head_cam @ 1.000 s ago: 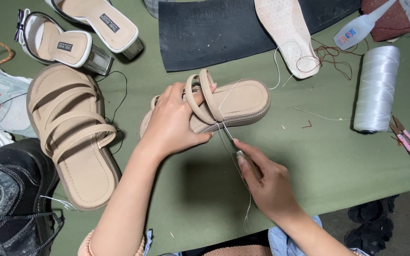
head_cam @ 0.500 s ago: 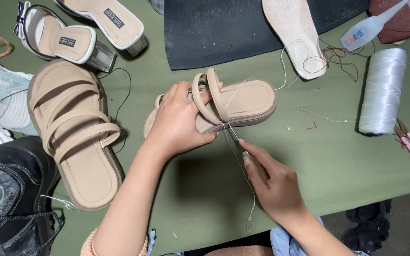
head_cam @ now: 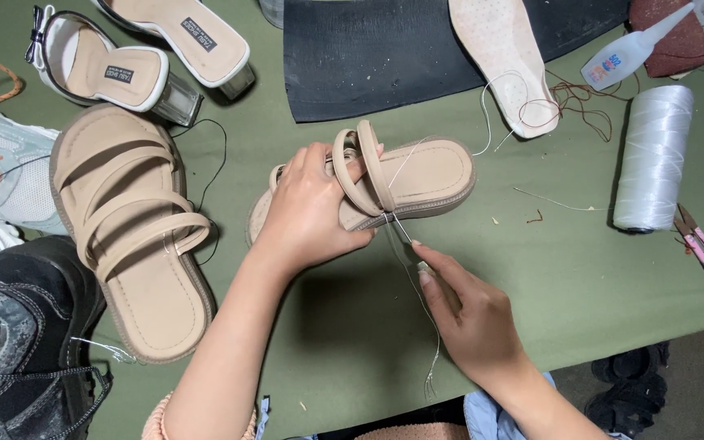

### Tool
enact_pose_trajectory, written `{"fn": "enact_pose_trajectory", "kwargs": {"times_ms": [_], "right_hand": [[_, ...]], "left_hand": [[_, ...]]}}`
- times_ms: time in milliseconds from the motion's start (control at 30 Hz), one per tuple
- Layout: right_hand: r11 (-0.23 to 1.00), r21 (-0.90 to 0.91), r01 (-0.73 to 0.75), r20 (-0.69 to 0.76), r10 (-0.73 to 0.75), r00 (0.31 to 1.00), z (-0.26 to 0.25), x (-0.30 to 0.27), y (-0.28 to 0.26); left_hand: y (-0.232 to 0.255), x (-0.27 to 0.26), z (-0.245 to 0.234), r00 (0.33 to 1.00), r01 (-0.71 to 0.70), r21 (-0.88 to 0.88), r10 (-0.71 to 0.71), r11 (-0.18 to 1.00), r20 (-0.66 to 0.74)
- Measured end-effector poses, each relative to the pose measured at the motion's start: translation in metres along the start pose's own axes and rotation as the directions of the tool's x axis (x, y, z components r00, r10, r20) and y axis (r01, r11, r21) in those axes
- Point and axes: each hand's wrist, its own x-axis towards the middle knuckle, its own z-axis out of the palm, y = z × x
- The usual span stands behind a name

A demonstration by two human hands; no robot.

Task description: The person uses a stitching awl to sew the straps of a beige sandal to its sole. They repeatedly pierce the material and pull a white thread through the holes to secure the straps. The person also handles the thread and adjusts the sandal's position on the work surface.

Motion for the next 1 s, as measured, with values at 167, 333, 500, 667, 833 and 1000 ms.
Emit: {"fn": "enact_pose_trajectory", "kwargs": {"times_ms": [167, 333, 500, 667, 833, 1000], "right_hand": [[0.996, 0.022, -0.081, 0.025, 0.081, 0.996, 0.003, -0.001, -0.001], [0.757, 0.443, -0.480, 0.154, 0.463, 0.873, 0.008, 0.004, -0.011], [0.472, 0.730, -0.494, 0.230, 0.511, 0.828, 0.023, 0.004, 0.001], [0.972, 0.174, -0.161, -0.053, 0.172, 0.984, 0.031, -0.006, 0.008], [0.762, -0.648, 0.007, -0.211, -0.188, 0.959, 0.054, -0.015, 0.015], [0.705, 0.638, -0.310, 0.020, 0.387, 0.922, 0.047, 0.004, 0.012]], "left_hand": [[-0.002, -0.001, 0.006, 1.000, -0.005, 0.006, 0.005, 1.000, -0.006], [-0.006, -0.001, 0.011, 0.995, -0.067, 0.016, 0.068, 0.998, -0.073], [-0.005, 0.000, 0.009, 0.995, -0.068, 0.008, 0.069, 0.998, -0.074], [-0.007, 0.002, 0.012, 0.986, -0.104, 0.010, 0.105, 0.994, -0.127], [-0.009, 0.002, 0.018, 0.981, -0.135, 0.069, 0.144, 0.988, -0.131], [-0.008, 0.003, 0.016, 0.985, -0.129, 0.031, 0.132, 0.991, -0.113]]}}
